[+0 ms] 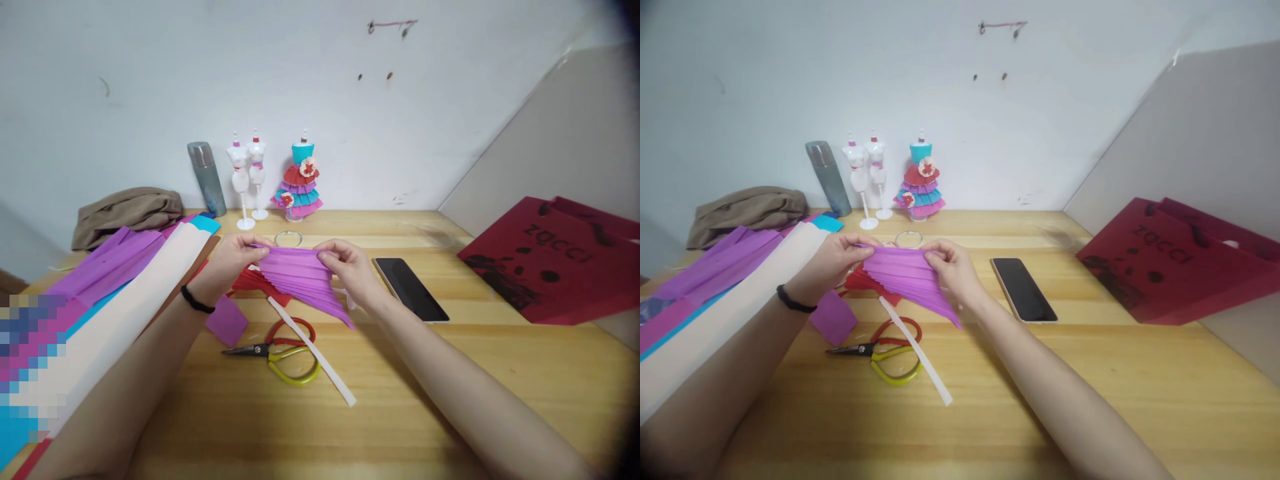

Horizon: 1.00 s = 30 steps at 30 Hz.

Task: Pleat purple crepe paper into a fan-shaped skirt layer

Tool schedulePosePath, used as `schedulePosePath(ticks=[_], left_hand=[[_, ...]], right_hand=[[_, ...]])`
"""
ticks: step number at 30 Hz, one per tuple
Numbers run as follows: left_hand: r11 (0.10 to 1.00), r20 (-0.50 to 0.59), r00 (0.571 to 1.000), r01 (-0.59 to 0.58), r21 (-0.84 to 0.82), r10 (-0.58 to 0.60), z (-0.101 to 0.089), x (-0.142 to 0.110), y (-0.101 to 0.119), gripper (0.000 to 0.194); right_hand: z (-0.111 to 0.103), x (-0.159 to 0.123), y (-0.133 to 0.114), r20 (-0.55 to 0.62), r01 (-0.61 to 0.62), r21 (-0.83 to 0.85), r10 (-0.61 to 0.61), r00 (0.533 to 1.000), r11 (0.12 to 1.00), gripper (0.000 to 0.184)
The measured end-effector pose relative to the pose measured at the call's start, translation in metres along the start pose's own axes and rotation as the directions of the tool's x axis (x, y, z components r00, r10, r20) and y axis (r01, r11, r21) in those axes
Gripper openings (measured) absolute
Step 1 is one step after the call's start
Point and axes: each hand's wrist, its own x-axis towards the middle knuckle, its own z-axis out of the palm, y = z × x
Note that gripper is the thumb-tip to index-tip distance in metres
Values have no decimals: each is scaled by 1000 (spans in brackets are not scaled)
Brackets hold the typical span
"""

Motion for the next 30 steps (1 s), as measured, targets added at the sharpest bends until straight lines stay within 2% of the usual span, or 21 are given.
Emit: schedulePosePath(ticks=[6,13,20,30], left_hand=[[994,6,996,-90,67,90,-4,1,-3,20],[979,20,980,-197,42,197,-8,4,-10,16],[972,12,977,-215,93,215,-9,3,-5,19],[987,29,989,-147,70,146,-9,2,-5,23]], right_hand=[[-1,2,5,-43,-51,199,61,997,979,19],[1,3,-2,-16,-153,392,173,985,907,17],[-1,1,-2,-13,-84,369,96,995,926,10],[3,0,5,-38,-103,234,115,993,967,18]])
